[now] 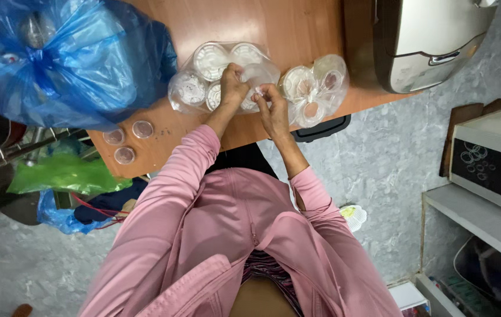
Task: The person places small plastic containers filled with a white substance into a clear plastic bag, ties the bag, then places the tied bag into a green plastic bag and ties it. The person handles the containers and bags by hand.
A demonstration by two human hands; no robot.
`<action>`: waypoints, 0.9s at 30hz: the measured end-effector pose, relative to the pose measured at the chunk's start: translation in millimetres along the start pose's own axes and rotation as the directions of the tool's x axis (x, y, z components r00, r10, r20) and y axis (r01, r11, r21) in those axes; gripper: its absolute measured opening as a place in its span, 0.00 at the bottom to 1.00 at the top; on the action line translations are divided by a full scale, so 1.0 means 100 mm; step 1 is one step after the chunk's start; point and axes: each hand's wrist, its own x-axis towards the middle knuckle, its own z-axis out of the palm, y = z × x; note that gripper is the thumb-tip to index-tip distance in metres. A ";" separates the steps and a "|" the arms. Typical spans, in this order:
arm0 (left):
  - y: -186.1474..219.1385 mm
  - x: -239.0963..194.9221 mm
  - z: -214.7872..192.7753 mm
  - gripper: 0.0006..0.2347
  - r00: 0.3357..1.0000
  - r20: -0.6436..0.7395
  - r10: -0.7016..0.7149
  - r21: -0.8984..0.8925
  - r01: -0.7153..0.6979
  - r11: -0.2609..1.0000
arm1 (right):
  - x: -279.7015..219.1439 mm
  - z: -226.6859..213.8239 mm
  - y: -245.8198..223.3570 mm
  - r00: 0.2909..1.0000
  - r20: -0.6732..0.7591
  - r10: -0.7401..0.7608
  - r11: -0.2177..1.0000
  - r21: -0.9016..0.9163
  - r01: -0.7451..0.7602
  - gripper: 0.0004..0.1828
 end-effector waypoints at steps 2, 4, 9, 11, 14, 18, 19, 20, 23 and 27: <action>-0.10 0.00 0.03 0.19 1.000 0.014 -0.008 -0.117 0.009 0.993 | 0.00 -0.02 0.04 1.000 0.008 -0.010 1.000 0.015 0.010 0.06; -0.18 -0.03 0.04 0.19 0.999 0.025 0.024 -0.200 -0.019 0.980 | 0.02 -0.03 0.09 1.000 0.005 0.004 0.999 0.046 -0.004 0.07; -0.19 -0.14 -0.02 0.18 0.996 0.038 0.074 -0.231 -0.064 0.971 | 0.12 -0.03 0.13 0.996 0.026 0.082 0.985 0.151 -0.085 0.06; -0.11 -0.18 -0.01 0.17 0.995 0.011 0.098 -0.161 -0.095 0.982 | 0.10 -0.04 0.12 0.996 0.036 0.083 0.982 0.169 -0.088 0.06; 0.04 -0.13 0.02 0.16 0.998 0.006 0.067 -0.049 -0.067 0.997 | 0.07 -0.05 0.09 0.996 0.050 0.075 0.981 0.173 -0.083 0.06; 0.21 -0.08 0.08 0.12 1.000 0.013 0.015 0.080 -0.016 0.997 | 0.08 -0.10 0.02 0.996 0.052 0.070 0.990 0.122 -0.076 0.05; 0.24 -0.09 0.09 0.14 0.999 -0.009 0.047 0.089 -0.046 0.995 | 0.07 -0.10 0.02 0.997 0.053 0.062 0.991 0.119 -0.068 0.05; 0.26 -0.09 0.08 0.15 0.996 -0.028 0.083 0.099 -0.080 0.992 | 0.06 -0.09 0.00 0.997 0.052 0.049 0.994 0.095 -0.053 0.05; 0.33 -0.08 0.10 0.18 0.994 -0.044 0.097 0.104 -0.092 0.990 | 0.04 -0.08 -0.05 0.999 0.044 0.021 0.997 0.068 -0.024 0.04; 0.39 -0.01 0.15 0.20 1.000 -0.013 0.015 0.195 -0.012 0.981 | -0.02 -0.10 -0.13 0.999 0.032 0.039 0.996 0.084 -0.041 0.03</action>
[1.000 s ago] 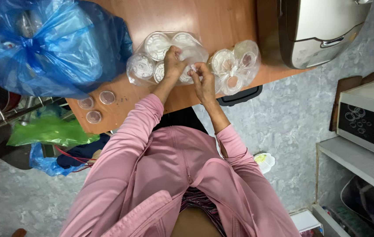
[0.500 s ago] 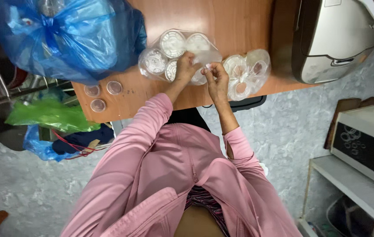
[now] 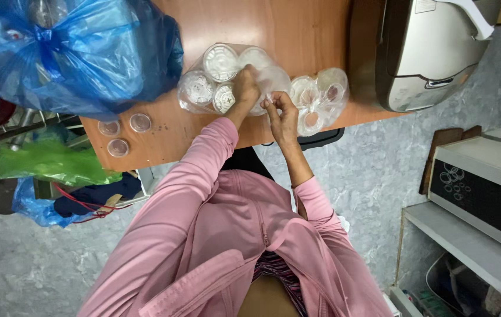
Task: The person places small plastic containers filled with a white substance into a clear plastic bag, ties the bag, then places the tied bag into a green plastic bag and ties it. The person handles the containers and bags by hand.
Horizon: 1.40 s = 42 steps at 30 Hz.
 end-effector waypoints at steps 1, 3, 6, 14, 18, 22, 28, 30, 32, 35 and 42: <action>0.01 0.02 0.01 0.20 1.000 0.004 -0.012 0.028 0.012 1.000 | 0.00 -0.02 -0.02 1.000 0.000 0.007 1.000 -0.012 -0.007 0.04; 0.00 0.05 0.04 0.20 0.999 0.012 -0.037 0.085 0.036 0.996 | -0.01 -0.04 -0.04 1.000 0.011 0.023 0.999 -0.035 -0.022 0.04; -0.03 0.05 0.05 0.21 1.000 0.002 0.004 0.082 -0.004 0.997 | -0.05 -0.06 -0.04 0.999 0.028 0.015 0.997 -0.080 -0.012 0.05; 0.17 -0.17 -0.32 0.20 0.980 -0.023 0.199 0.047 -0.198 0.979 | 0.05 -0.05 0.13 1.000 0.009 0.015 0.999 0.046 -0.016 0.05; 0.03 -0.48 -0.72 0.20 0.963 0.056 0.262 -0.194 -0.247 0.949 | 0.11 -0.10 0.21 0.999 -0.004 0.037 0.985 0.168 -0.035 0.04; -0.11 -0.61 -0.78 0.15 0.748 0.168 0.643 -0.038 -0.646 0.762 | 0.09 -0.05 0.17 0.999 0.037 0.013 0.986 0.163 -0.018 0.04; -0.03 -0.39 -0.32 0.15 0.712 0.540 0.448 0.283 -0.655 0.700 | 0.02 0.03 0.04 0.998 0.068 -0.019 0.999 0.046 0.016 0.03; -0.05 -0.43 -0.21 0.17 0.685 0.683 0.254 0.440 -0.664 0.605 | -0.03 0.01 0.05 0.998 0.065 0.013 1.000 0.004 -0.014 0.03; -0.07 -0.48 -0.18 0.16 0.644 0.719 0.260 0.482 -0.733 0.481 | -0.04 0.01 0.09 0.998 0.063 0.022 1.000 -0.016 -0.021 0.03; -0.03 -0.46 -0.25 0.15 0.678 0.562 0.474 0.389 -0.722 0.571 | -0.03 -0.01 0.20 0.998 0.067 0.005 1.000 0.005 -0.006 0.04; -0.34 -0.91 -1.69 0.17 0.856 -0.055 0.515 0.229 -0.491 0.840 | 0.22 -0.20 0.58 0.974 0.114 0.196 0.971 0.115 -0.209 0.06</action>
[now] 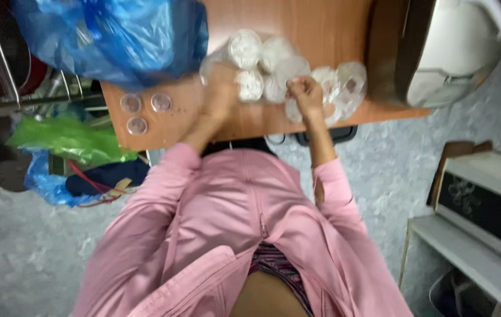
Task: The person places small plastic containers filled with a white substance into a clear plastic bag, ties the bag, then places the tied bag into a green plastic bag and ties it. The person handles the containers and bags by hand.
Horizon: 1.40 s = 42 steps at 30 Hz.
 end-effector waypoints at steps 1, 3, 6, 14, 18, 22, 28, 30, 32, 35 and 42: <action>-0.10 -0.13 -0.21 0.19 0.993 -0.082 -0.083 0.023 0.085 0.996 | 0.05 -0.09 0.02 0.998 0.023 0.058 0.997 -0.042 -0.057 0.07; -0.23 -0.29 -0.43 0.21 0.965 -0.222 -0.138 0.089 0.162 0.983 | 0.08 -0.17 0.02 0.990 0.062 0.129 0.991 -0.051 -0.126 0.05; -0.46 -0.16 -0.31 0.12 0.823 -0.126 -0.555 -0.363 0.482 0.797 | 0.21 -0.14 -0.15 0.990 0.061 0.129 0.990 -0.059 -0.125 0.08; -0.90 0.11 0.10 0.06 0.731 0.227 -0.644 -0.784 0.529 0.325 | 0.11 0.01 -0.63 1.000 -0.006 -0.010 0.994 -0.105 0.010 0.12; -0.70 0.11 -0.05 0.07 0.766 0.229 -0.600 -0.733 0.541 0.411 | 0.01 0.04 -0.74 0.999 0.004 -0.039 0.990 -0.135 0.039 0.12; -0.51 0.21 -0.28 0.08 0.779 0.199 -0.595 -0.652 0.558 0.513 | 0.00 0.08 -0.83 0.998 -0.023 -0.050 0.997 -0.064 0.049 0.11; -0.41 0.26 -0.48 0.07 0.813 0.193 -0.549 -0.667 0.519 0.534 | -0.05 0.07 -0.90 0.997 -0.008 -0.081 0.995 -0.062 0.080 0.11; -0.41 0.24 -0.51 0.08 0.821 0.199 -0.535 -0.648 0.520 0.557 | -0.06 0.08 -0.90 0.996 -0.003 -0.091 0.994 -0.061 0.090 0.11; -0.41 0.21 -0.53 0.06 0.825 0.199 -0.530 -0.646 0.517 0.562 | -0.07 0.09 -0.89 0.996 -0.007 -0.087 0.994 -0.062 0.086 0.11; -0.39 0.18 -0.57 0.04 0.831 0.189 -0.524 -0.663 0.501 0.556 | -0.08 0.11 -0.89 0.995 -0.022 -0.098 0.993 -0.066 0.096 0.11; -0.18 0.21 -0.81 0.02 0.831 0.192 -0.521 -0.735 0.474 0.485 | -0.14 0.11 -1.05 0.989 -0.036 -0.145 0.989 -0.016 0.144 0.11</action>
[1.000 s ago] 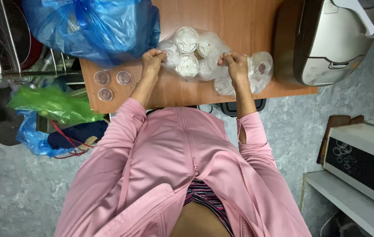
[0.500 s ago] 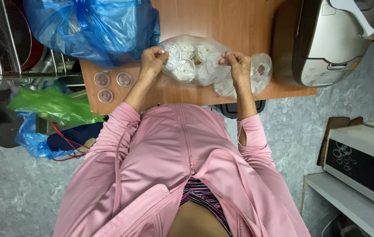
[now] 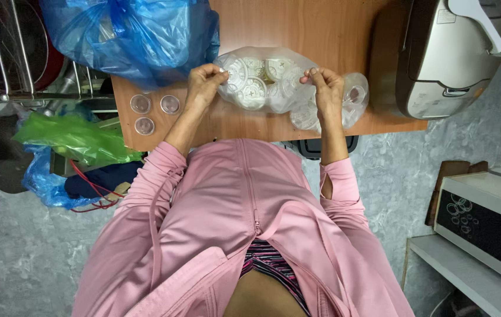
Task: The person places small plastic containers filled with a white substance into a clear plastic bag, ties the bag, then places the tied bag into a green plastic bag and ties it. The person handles the containers and bags by hand.
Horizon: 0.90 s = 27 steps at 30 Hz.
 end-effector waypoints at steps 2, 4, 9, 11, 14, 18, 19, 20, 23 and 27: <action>0.07 -0.06 0.01 0.02 1.000 0.002 -0.011 0.004 0.011 1.000 | -0.02 0.02 -0.03 1.000 -0.004 0.008 1.000 0.004 -0.008 0.10; 0.11 -0.09 0.01 0.02 1.000 -0.004 -0.030 0.027 0.030 0.999 | -0.02 0.05 -0.04 1.000 0.003 0.007 1.000 0.016 -0.007 0.10; 0.07 -0.08 -0.04 0.04 1.000 -0.011 -0.001 -0.014 0.001 1.000 | 0.00 0.06 -0.07 0.999 -0.014 -0.046 0.997 0.065 0.046 0.09; 0.01 -0.05 -0.05 0.08 0.999 -0.002 -0.037 -0.089 0.037 0.995 | 0.00 0.06 -0.05 0.999 -0.014 -0.042 0.993 0.108 0.044 0.09; -0.08 -0.01 -0.04 0.12 0.983 0.032 -0.181 -0.237 0.184 0.954 | 0.01 0.13 0.03 1.000 -0.021 0.019 0.973 0.232 -0.014 0.10; -0.13 0.11 -0.06 0.06 0.934 0.046 -0.355 -0.171 0.358 0.918 | 0.05 0.20 0.17 0.998 -0.017 0.061 0.927 0.373 -0.050 0.13; -0.13 0.14 -0.10 0.05 0.917 0.059 -0.395 -0.145 0.400 0.905 | 0.05 0.20 0.19 0.998 -0.019 0.066 0.924 0.378 -0.054 0.13; -0.12 0.18 -0.14 0.05 0.909 0.070 -0.411 -0.150 0.417 0.897 | 0.06 0.19 0.21 0.998 -0.018 0.065 0.926 0.373 -0.053 0.12; -0.11 0.20 -0.22 0.05 0.889 0.136 -0.437 -0.212 0.457 0.864 | 0.01 0.11 0.21 0.999 -0.023 0.037 0.932 0.361 -0.026 0.10; -0.08 0.13 -0.24 0.03 0.872 0.203 -0.445 -0.370 0.490 0.790 | -0.01 0.07 0.13 0.999 -0.040 0.002 0.924 0.381 0.014 0.09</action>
